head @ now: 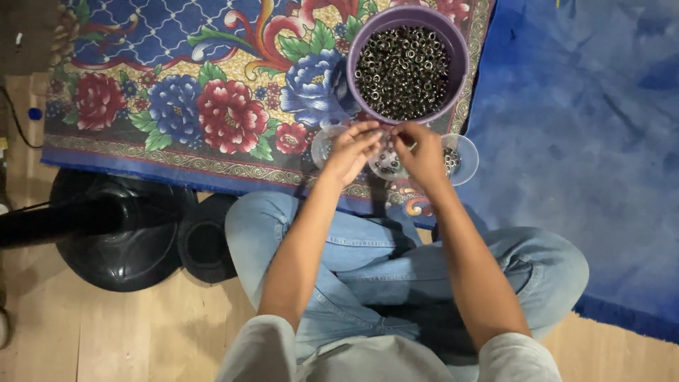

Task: The person sits on the floor and sorts small metal rings from a large purple bowl into two smaller clear bowls. They repeatedly pick up rings, separate them by hand, and place them into the respective bowls.

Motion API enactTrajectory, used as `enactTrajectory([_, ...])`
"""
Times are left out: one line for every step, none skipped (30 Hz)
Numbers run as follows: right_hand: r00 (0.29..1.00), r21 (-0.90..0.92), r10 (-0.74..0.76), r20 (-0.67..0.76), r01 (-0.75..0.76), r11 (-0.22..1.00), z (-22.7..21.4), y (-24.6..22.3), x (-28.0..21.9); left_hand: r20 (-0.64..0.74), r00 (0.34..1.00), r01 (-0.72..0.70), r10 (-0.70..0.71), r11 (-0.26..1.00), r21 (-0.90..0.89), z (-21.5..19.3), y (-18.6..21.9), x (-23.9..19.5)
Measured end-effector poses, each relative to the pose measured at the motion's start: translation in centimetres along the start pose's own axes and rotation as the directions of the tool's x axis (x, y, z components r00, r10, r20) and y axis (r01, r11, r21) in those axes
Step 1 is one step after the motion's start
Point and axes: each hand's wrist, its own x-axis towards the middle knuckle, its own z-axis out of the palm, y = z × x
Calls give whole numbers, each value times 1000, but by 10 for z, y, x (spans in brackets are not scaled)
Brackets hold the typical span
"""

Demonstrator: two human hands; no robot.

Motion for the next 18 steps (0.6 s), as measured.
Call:
enactTrajectory([1000, 0, -2, 1, 2, 1000, 8, 1, 1, 0, 1000, -3, 3, 1000, -1, 4, 7, -2])
enactTrajectory([1000, -28, 16, 19, -15, 999, 17, 1, 3, -45, 997, -62, 61, 998, -33, 8, 13, -4])
enactTrajectory([999, -56, 37, 35, -35, 998, 25, 2, 3, -93, 989, -121, 115, 991, -63, 12, 19, -7])
enactTrajectory([999, -55, 36, 36, -34, 998, 27, -11, 5, -94, 989, -122, 116, 991, -63, 10, 22, -4])
enactTrajectory([997, -50, 59, 44, -57, 997, 30, -24, 8, -144, 976, -176, 166, 982, -61, 8, 27, -1])
enactTrajectory([995, -45, 82, 52, -80, 996, 33, -38, 11, -195, 957, -230, 215, 972, -56, 6, 31, 1])
enactTrajectory([995, -44, 82, 53, -80, 996, 45, -29, 10, -196, 957, -230, 215, 972, -56, 5, 35, 2])
enactTrajectory([992, -69, 99, 79, -93, 993, 58, -20, 8, -228, 936, -290, 269, 955, -63, 5, 38, 2])
enactTrajectory([988, -93, 116, 104, -107, 990, 70, -11, 7, -261, 911, -348, 320, 935, -68, 4, 42, 3])
enactTrajectory([988, -93, 117, 104, -107, 990, 75, -8, 9, -262, 911, -348, 320, 935, -67, -2, 39, 8])
enactTrajectory([982, -109, 120, 145, -105, 988, 81, -4, 11, -302, 890, -377, 341, 924, -69, -9, 38, 12])
enactTrajectory([975, -125, 125, 186, -102, 987, 86, -1, 14, -342, 868, -406, 361, 911, -69, -16, 36, 17])
enactTrajectory([974, -125, 125, 189, -102, 987, 92, 0, 15, -344, 867, -407, 361, 911, -69, -18, 38, 16])
enactTrajectory([965, -133, 153, 212, -127, 983, 97, 2, 16, -354, 855, -427, 379, 902, -64, -19, 39, 16])
enactTrajectory([956, -144, 182, 232, -152, 978, 101, 3, 16, -360, 844, -445, 397, 894, -59, -20, 39, 16])
enactTrajectory([956, -146, 183, 231, -152, 977, 99, 6, 16, -360, 845, -444, 395, 894, -61, -20, 38, 18])
enactTrajectory([953, -113, 192, 233, -169, 979, 97, 9, 15, -366, 843, -443, 393, 895, -59, -20, 37, 19])
enactTrajectory([951, -79, 200, 236, -186, 979, 95, 12, 15, -373, 841, -442, 391, 895, -58, -19, 36, 21])
